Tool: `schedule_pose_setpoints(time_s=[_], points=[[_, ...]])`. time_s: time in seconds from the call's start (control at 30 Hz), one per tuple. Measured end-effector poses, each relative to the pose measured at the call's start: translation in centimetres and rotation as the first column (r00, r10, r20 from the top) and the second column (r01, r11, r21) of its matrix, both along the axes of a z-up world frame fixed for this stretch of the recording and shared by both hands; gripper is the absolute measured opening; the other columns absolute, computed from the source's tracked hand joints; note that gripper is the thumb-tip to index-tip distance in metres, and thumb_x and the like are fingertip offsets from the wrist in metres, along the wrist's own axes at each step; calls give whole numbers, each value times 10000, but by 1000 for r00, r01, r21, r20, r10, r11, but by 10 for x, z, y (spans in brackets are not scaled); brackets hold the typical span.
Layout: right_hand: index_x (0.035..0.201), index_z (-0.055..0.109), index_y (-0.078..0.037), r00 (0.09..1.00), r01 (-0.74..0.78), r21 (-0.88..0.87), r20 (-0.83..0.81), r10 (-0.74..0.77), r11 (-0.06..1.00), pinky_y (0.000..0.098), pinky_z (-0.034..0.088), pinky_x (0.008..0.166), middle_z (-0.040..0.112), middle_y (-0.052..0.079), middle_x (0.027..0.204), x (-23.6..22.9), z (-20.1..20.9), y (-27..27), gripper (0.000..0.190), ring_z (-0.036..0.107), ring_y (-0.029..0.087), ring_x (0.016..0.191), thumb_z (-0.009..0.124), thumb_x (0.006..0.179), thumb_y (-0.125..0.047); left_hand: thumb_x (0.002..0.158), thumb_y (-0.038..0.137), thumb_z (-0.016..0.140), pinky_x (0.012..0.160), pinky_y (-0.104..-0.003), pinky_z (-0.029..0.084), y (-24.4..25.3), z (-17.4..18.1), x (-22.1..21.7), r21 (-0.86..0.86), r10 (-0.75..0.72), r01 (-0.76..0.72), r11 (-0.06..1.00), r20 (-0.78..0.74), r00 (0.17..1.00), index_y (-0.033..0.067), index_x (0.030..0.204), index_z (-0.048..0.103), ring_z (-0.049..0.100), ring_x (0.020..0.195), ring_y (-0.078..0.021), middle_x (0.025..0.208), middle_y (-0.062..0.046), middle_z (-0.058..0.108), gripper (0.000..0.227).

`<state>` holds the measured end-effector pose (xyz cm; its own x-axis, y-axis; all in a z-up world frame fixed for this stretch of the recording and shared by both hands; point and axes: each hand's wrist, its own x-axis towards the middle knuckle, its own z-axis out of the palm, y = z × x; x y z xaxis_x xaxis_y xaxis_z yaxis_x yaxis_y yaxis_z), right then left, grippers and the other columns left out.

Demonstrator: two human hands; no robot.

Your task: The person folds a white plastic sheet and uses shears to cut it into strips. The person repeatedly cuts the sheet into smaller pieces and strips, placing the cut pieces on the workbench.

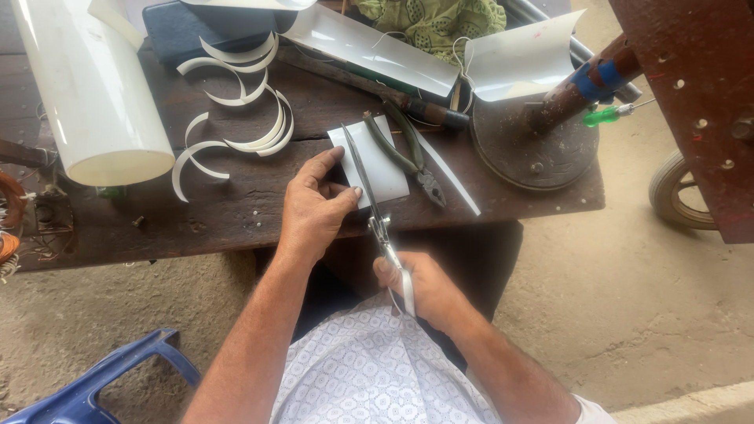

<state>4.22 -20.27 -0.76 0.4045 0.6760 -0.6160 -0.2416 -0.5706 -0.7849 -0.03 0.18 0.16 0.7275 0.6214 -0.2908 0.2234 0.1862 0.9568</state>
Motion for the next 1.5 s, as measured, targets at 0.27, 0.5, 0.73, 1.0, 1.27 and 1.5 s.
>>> schedule_pose_setpoints(time_s=[0.27, 0.5, 0.73, 1.0, 1.27, 1.5], points=[[725, 588, -110, 999, 35, 27, -15, -35, 999, 282, 534, 446, 584, 24, 548, 1, 4, 2, 680, 595, 131, 467, 555, 768, -788, 749, -34, 723, 731, -253, 645, 2, -3, 0, -33, 13, -12, 999, 56, 998, -27, 1408, 527, 664, 886, -113, 1383, -154, 561, 687], [732, 593, -106, 998, 37, 3, -44, -37, 999, 273, 535, 442, 588, 14, 546, 1, 5, 11, 668, 610, 124, 468, 550, 769, -772, 753, -42, 726, 701, -250, 636, 6, 0, -1, -86, 11, -10, 996, 16, 1000, -14, 1430, 516, 682, 842, -112, 1167, -177, 686, 709], [760, 620, -88, 996, 51, 30, -68, -49, 998, 264, 547, 453, 598, 7, 561, 5, 6, 14, 661, 626, 120, 483, 600, 759, -749, 769, -51, 714, 671, -254, 631, 7, 1, 0, -126, 6, -3, 992, 22, 1000, -15, 1441, 503, 684, 815, -116, 1130, -183, 687, 705], [716, 599, -105, 998, 51, 5, -21, -51, 999, 256, 485, 395, 559, 6, 483, 4, 3, 15, 677, 575, 117, 414, 553, 756, -780, 759, -59, 708, 654, -256, 630, 7, -3, 1, -115, 17, -11, 993, 56, 998, -35, 1428, 500, 682, 809, -106, 1164, -162, 682, 701], [748, 613, -93, 995, 80, 52, -65, -76, 995, 256, 502, 407, 594, 7, 536, 4, -3, 19, 657, 590, 116, 437, 586, 766, -750, 770, -57, 708, 642, -248, 597, 7, 0, -2, -140, -11, 14, 990, 27, 1000, -22, 1451, 515, 680, 747, -126, 912, -175, 702, 709], [752, 595, -84, 990, 113, 119, -96, -102, 986, 268, 510, 418, 574, 27, 527, 8, -3, 25, 626, 589, 131, 434, 590, 819, -707, 768, -50, 706, 641, -252, 597, 7, 0, -2, -126, -7, 12, 992, 38, 999, -11, 1446, 514, 682, 740, -123, 899, -152, 710, 706]])
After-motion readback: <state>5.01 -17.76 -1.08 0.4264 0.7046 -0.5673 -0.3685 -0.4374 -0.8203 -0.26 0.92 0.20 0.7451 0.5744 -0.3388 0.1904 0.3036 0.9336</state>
